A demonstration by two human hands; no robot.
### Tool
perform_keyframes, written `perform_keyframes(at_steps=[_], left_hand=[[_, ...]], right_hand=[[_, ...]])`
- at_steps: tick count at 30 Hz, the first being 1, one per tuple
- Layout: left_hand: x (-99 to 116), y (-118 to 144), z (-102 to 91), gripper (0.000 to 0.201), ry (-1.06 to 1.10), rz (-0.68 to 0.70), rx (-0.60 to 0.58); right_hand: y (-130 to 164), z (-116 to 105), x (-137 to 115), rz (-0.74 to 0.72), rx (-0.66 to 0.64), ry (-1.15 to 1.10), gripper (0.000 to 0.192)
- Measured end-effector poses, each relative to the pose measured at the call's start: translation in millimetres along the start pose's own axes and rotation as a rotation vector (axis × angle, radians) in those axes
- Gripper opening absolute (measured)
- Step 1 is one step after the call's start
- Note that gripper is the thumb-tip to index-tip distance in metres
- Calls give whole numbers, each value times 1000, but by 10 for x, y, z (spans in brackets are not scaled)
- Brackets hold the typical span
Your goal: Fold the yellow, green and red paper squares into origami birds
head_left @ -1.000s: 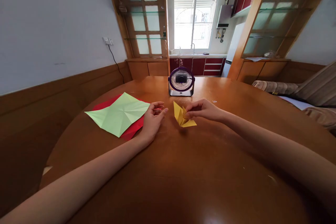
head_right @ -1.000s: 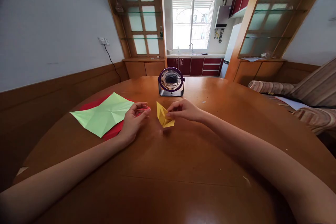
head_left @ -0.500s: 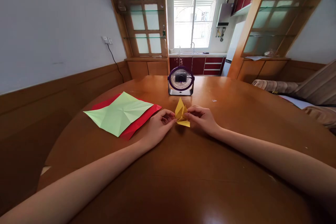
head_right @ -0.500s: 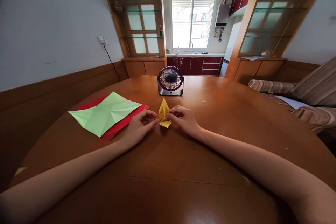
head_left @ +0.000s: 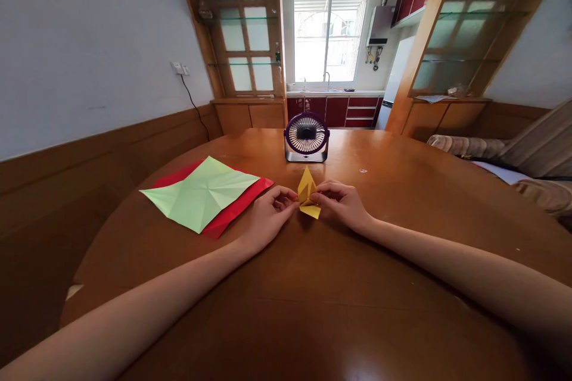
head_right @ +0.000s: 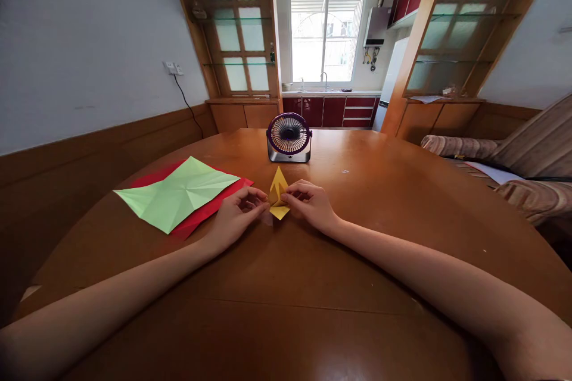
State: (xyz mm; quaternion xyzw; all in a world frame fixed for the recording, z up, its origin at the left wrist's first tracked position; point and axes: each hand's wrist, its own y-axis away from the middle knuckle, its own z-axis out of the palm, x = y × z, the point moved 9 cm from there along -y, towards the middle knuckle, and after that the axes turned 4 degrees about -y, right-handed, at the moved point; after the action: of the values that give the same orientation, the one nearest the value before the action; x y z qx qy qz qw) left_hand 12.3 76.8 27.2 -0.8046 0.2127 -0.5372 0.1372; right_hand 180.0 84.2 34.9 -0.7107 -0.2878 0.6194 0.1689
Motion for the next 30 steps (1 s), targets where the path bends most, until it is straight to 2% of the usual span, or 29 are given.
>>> perform_keyframes(at_steps=[7, 19, 30], left_hand=[[-26, -3, 8, 15, 23, -13, -3], [-89, -14, 64, 22, 205, -82, -26], [72, 32, 110, 21, 172, -33, -89]], right_hand=[[7, 7, -2, -13, -6, 13, 18], [7, 51, -40, -19, -54, 28, 19], [35, 128, -186, -83, -127, 85, 23]])
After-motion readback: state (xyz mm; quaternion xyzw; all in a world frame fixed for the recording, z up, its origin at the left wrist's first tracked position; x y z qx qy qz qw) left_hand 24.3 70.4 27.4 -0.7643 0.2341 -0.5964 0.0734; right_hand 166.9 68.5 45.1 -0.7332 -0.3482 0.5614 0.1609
